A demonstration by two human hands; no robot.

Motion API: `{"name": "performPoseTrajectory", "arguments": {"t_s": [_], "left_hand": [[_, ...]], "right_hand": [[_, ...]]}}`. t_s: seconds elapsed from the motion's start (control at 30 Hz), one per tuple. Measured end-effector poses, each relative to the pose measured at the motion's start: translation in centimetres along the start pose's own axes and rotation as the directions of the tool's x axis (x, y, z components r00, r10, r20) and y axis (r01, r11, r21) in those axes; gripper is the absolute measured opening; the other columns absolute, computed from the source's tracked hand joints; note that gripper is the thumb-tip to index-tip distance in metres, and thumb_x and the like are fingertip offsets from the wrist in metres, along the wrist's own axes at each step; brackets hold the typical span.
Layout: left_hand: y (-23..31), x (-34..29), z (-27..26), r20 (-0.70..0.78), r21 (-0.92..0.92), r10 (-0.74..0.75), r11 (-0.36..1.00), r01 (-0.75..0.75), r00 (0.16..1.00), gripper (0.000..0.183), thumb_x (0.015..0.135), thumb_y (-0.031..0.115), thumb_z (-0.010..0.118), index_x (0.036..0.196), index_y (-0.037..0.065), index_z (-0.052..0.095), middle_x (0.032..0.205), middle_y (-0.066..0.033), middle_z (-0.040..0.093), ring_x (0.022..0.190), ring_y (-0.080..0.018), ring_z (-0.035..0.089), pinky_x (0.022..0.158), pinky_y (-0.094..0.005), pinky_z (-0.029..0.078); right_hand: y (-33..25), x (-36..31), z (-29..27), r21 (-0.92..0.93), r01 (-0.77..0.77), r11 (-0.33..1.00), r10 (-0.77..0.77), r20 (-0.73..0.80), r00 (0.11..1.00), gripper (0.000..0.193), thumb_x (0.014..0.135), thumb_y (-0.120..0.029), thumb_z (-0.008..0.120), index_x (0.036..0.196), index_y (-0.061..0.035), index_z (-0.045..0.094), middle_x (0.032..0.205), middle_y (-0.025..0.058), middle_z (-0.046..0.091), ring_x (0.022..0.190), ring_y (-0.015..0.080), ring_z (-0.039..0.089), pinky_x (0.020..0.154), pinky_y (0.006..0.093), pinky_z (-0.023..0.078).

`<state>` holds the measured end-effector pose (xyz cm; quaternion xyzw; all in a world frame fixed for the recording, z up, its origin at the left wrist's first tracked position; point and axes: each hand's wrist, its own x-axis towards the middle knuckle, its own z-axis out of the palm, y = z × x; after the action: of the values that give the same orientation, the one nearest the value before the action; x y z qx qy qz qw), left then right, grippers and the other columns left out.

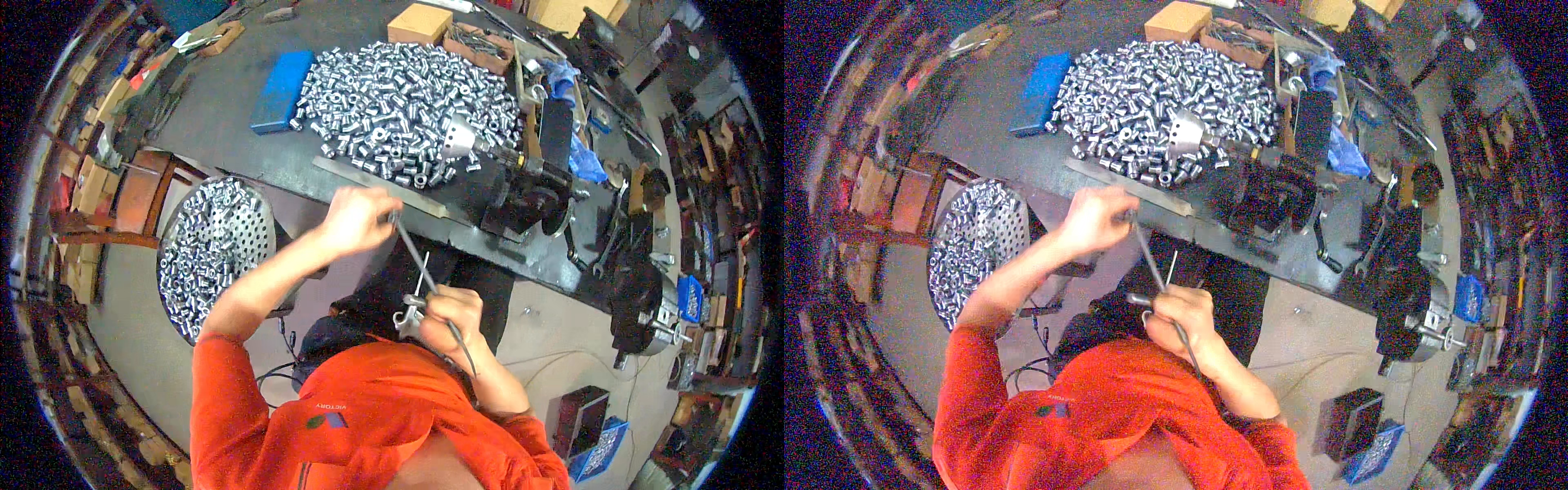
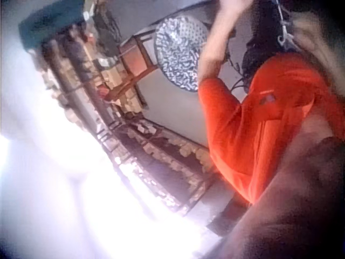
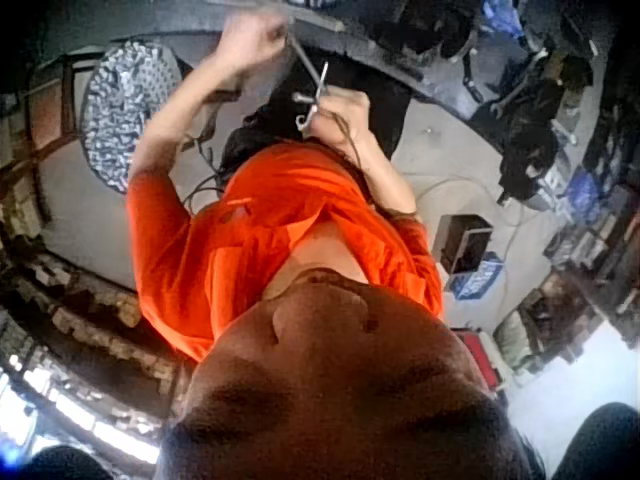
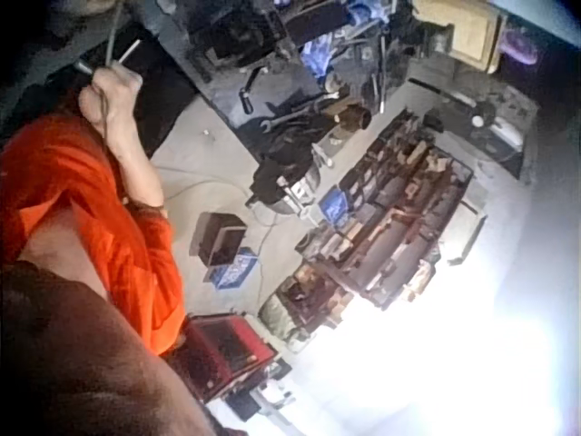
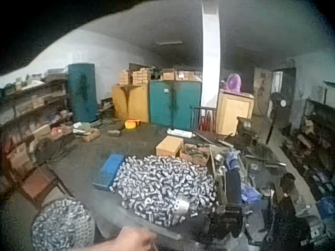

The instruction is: The person picks up small metal cylinders from a large pile on a workbench, uses a hand tool to clean the internal edges of each cylinder one at a time, and then drops the processed cylinders into a metal bowl.

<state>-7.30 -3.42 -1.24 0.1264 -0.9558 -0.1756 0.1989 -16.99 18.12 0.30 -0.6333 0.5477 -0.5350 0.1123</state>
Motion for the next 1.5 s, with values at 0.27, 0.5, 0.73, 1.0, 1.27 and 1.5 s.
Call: {"name": "performPoseTrajectory", "arguments": {"t_s": [0.27,0.5,0.73,1.0,1.27,1.5], "left_hand": [[-6.6,10.3,-5.5,-0.233,-0.573,-0.338,0.805,0.152,0.912,0.043,0.079,0.021,0.065,0.115,-0.001,0.055,0.067,-0.0094,0.062,0.053,-0.0118,0.057,0.05,-0.0277,0.045],[-12.7,-5.8,-11.3,-0.296,-0.44,-0.619,0.764,0.471,0.727,0.027,0.079,0.007,0.056,0.105,-0.002,0.062,0.068,-0.0062,0.062,0.056,-0.0098,0.056,0.052,-0.0265,0.045],[-21.4,-20.9,-9.8,-0.269,0.252,-0.773,0.52,0.817,0.575,0.037,0.07,0.018,0.063,0.104,0.004,0.063,0.078,-0.0156,0.064,0.078,-0.0277,0.064,0.072,-0.0376,0.05],[-19.7,-19.1,-8.8,-0.157,0.495,-0.818,0.42,0.76,0.554,0.025,0.073,0.026,0.066,0.092,0.008,0.066,0.09,-0.0174,0.065,0.085,-0.0345,0.063,0.077,-0.0433,0.05],[-6.4,-13.5,-10.9,0.035,-0.72,-0.717,0.465,0.515,0.696,0.032,0.082,0.0,0.06,0.112,-0.009,0.055,0.094,-0.0152,0.067,0.087,-0.0199,0.065,0.083,-0.0303,0.049],[2.3,-10.0,-3.9,0.358,-0.924,-0.31,-0.249,0.288,0.881,0.034,0.079,0.012,0.068,0.108,-0.002,0.059,0.08,-0.0118,0.064,0.068,-0.0212,0.062,0.086,-0.0434,0.048]], "right_hand": [[-0.3,-1.2,0.5,-0.024,-0.034,0.999,0.031,-0.108,0.994,0.03,0.055,0.012,0.049,0.052,-0.006,0.025,0.048,0.0065,0.04,0.039,0.0159,0.04,0.037,0.0248,0.028],[0.6,-2.0,1.4,0.061,-0.088,0.994,0.094,-0.089,0.992,0.032,0.058,0.013,0.049,0.053,-0.0065,0.025,0.048,0.0045,0.036,0.039,0.0139,0.036,0.038,0.0248,0.025],[0.0,-0.8,2.3,0.203,-0.112,0.973,0.117,-0.014,0.993,0.028,0.064,0.003,0.05,0.054,-0.0064,0.025,0.049,0.0042,0.032,0.041,0.0142,0.03,0.04,0.0262,0.022],[-0.4,-1.1,2.8,0.192,-0.154,0.969,0.154,0.012,0.988,0.025,0.059,0.0,0.049,0.054,-0.0068,0.026,0.05,0.004,0.031,0.042,0.0147,0.029,0.04,0.0274,0.02],[0.8,-2.0,2.6,0.158,-0.159,0.975,0.145,0.099,0.985,0.031,0.065,-0.012,0.061,0.055,-0.0075,0.032,0.052,0.0068,0.034,0.043,0.0238,0.039,0.041,0.0337,0.027],[-0.1,-0.3,1.5,0.193,-0.169,0.966,0.142,0.149,0.979,0.028,0.061,-0.008,0.063,0.058,-0.006,0.035,0.052,0.0094,0.036,0.045,0.0278,0.041,0.042,0.0373,0.029]]}}
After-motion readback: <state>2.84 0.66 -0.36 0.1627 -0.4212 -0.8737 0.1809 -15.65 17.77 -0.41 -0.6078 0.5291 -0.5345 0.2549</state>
